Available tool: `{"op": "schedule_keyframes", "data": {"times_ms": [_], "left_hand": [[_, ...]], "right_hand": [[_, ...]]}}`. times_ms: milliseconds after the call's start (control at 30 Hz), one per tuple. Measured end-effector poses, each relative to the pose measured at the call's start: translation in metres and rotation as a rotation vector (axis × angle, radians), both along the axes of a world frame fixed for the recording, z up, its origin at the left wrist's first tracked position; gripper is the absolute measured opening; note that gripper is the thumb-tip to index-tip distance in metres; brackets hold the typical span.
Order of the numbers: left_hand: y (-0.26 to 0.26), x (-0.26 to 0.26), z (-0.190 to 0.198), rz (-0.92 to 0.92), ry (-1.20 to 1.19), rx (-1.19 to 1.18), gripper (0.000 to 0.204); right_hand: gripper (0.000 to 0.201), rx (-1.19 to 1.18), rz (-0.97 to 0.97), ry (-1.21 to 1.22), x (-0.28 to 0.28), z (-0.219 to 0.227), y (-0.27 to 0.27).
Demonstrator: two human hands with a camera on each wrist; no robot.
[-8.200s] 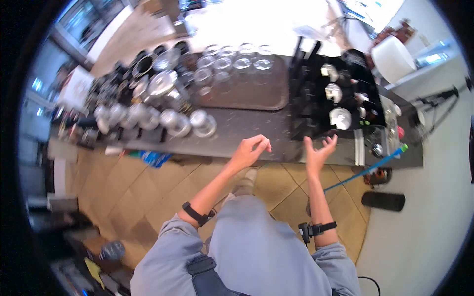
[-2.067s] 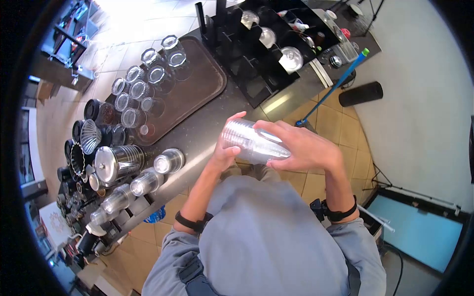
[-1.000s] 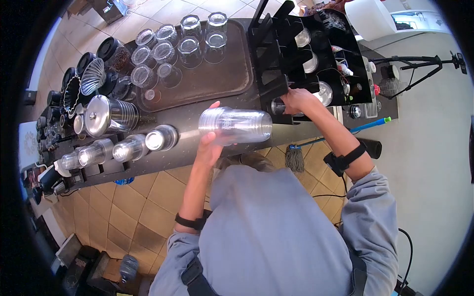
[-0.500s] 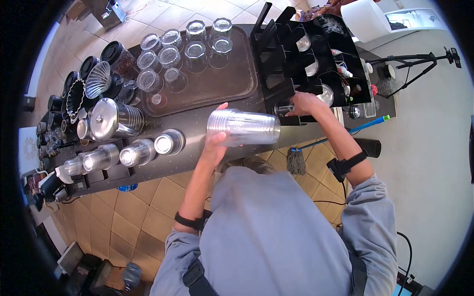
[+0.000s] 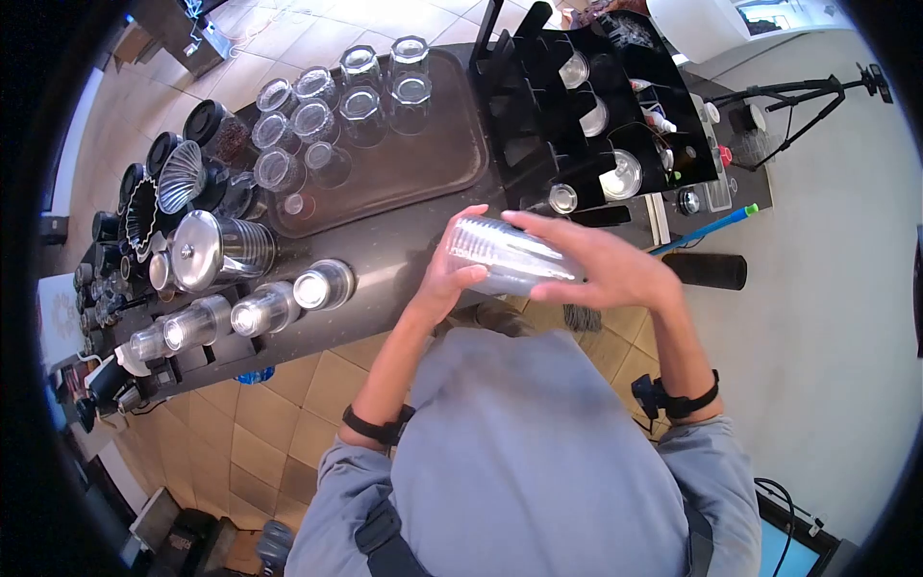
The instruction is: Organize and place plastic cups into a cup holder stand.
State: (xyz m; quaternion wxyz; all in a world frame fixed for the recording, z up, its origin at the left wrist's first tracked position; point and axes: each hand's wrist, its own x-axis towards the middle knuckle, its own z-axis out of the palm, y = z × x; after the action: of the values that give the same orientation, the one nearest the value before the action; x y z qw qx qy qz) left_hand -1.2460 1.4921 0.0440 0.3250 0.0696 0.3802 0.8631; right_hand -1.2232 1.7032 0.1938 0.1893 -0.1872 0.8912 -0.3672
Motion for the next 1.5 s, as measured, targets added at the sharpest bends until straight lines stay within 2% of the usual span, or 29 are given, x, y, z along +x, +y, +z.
{"op": "schedule_keyframes", "data": {"times_ms": [33,133,433,533,600,667,700,767,800,867,900,967,1067,1133,1200,1333,1400,1433,1467,1500], "left_hand": [[0.003,0.001,0.003,-0.024,0.015,0.003,0.098],[0.004,0.003,-0.001,-0.078,0.039,-0.026,0.098],[0.003,0.007,0.001,-0.114,0.044,-0.05,0.096],[-0.002,0.0,-0.008,-0.026,0.084,-0.048,0.096],[-0.014,-0.006,-0.003,-0.002,0.033,-0.045,0.097],[-0.028,-0.009,-0.006,0.02,-0.019,-0.049,0.097],[-0.034,-0.011,-0.011,0.05,-0.019,-0.065,0.097],[-0.043,-0.013,-0.014,0.09,-0.026,-0.095,0.096],[-0.046,-0.013,-0.014,0.088,-0.021,-0.098,0.096],[-0.05,-0.014,-0.016,0.119,-0.036,-0.108,0.095],[-0.051,-0.012,-0.014,0.126,-0.033,-0.114,0.095],[-0.052,-0.009,-0.011,0.129,-0.065,-0.111,0.093],[-0.05,-0.004,-0.012,0.119,-0.081,-0.092,0.092],[-0.049,-0.001,-0.012,0.108,-0.08,-0.086,0.093],[-0.047,0.002,-0.011,0.096,-0.08,-0.078,0.093],[-0.045,0.005,-0.011,0.064,-0.058,-0.104,0.097],[-0.044,0.006,-0.011,0.058,-0.053,-0.102,0.098],[-0.043,0.006,-0.01,0.049,-0.05,-0.107,0.098],[-0.041,0.006,-0.009,0.04,-0.049,-0.111,0.099],[-0.038,0.006,-0.008,0.039,-0.051,-0.11,0.099]], "right_hand": [[0.083,0.164,-0.008,-0.199,0.0,0.005,-0.004],[0.085,0.217,-0.027,-0.189,0.007,-0.002,-0.006],[0.079,0.142,-0.044,-0.208,0.012,-0.008,0.005],[0.077,0.086,-0.012,-0.219,0.007,0.02,0.025],[0.078,0.005,-0.145,-0.259,0.007,0.053,0.047],[0.078,0.101,-0.318,-0.193,0.004,0.078,0.069],[0.078,0.098,-0.317,-0.192,-0.002,0.077,0.073],[0.076,0.358,-0.305,-0.079,-0.02,0.075,0.081],[0.076,0.353,-0.307,-0.075,-0.028,0.069,0.079],[0.074,0.695,-0.218,-0.104,-0.046,0.044,0.065],[0.074,0.689,-0.213,-0.1,-0.054,0.035,0.06],[0.076,0.865,-0.128,-0.201,-0.069,0.016,0.052],[0.073,0.904,-0.014,-0.281,-0.086,-0.018,0.049],[0.072,0.934,-0.017,-0.262,-0.094,-0.042,0.047],[0.075,1.076,-0.006,-0.364,-0.103,-0.056,0.045],[0.067,1.003,-0.081,-0.31,-0.094,-0.057,0.051],[0.053,0.856,-0.208,-0.107,-0.078,-0.047,0.056],[0.042,0.807,-0.256,0.069,-0.062,-0.029,0.049],[0.042,0.808,-0.256,0.069,-0.052,-0.01,0.042],[0.042,0.675,-0.346,0.083,-0.045,0.008,0.032]]}}
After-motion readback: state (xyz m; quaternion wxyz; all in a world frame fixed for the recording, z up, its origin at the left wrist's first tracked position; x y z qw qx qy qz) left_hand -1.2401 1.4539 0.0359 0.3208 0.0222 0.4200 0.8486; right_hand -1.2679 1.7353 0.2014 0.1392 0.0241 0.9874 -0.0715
